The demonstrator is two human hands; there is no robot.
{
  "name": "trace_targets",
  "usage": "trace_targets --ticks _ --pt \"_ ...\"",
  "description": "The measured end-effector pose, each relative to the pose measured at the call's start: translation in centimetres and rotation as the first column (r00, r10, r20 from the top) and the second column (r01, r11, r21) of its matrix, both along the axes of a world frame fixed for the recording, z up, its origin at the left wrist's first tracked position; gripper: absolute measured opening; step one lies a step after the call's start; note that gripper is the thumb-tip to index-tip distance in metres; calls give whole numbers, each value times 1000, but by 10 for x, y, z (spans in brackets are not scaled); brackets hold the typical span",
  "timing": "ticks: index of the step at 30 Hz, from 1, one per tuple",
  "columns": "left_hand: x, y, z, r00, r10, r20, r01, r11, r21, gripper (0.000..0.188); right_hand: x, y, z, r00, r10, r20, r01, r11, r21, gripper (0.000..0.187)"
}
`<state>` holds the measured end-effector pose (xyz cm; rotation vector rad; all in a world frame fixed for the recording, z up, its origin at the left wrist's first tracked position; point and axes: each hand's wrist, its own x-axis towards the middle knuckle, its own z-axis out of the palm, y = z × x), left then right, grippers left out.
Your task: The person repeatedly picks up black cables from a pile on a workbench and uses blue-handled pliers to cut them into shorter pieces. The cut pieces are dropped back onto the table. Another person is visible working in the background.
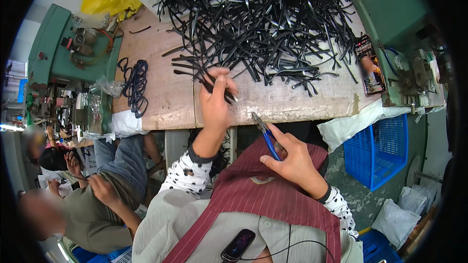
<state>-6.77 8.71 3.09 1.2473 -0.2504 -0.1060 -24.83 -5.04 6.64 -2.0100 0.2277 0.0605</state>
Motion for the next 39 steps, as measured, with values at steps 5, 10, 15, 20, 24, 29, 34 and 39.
trace_targets --ticks 5,10,15,20,24,29,34,39 --pt "95 -18 12 676 -238 697 -581 409 704 41 -4 -1 -3 1000 3 25 -2 999 -39 80" --pt "107 -34 -6 545 -432 719 -516 503 693 30 -6 1 -4 1000 19 19 -18 999 -29 81" --pt "66 -42 -5 482 -404 778 -487 615 621 29 -4 1 -4 998 28 52 -23 995 -101 82" --pt "20 -8 2 554 -26 832 -413 859 302 28 -9 -4 -6 998 -5 62 11 996 -85 82" --pt "-28 10 -35 892 -23 451 -202 874 443 13 -7 -4 -11 994 -22 110 34 993 -113 83" --pt "-21 16 5 918 -259 -302 232 965 -122 23 -5 -2 -7 974 9 227 57 957 -285 84" --pt "-15 25 17 684 -627 -372 340 726 -598 35 3 2 13 947 118 298 26 898 -439 84" --pt "-18 23 22 652 -656 -380 360 709 -607 32 7 3 19 951 173 257 -16 857 -515 84"
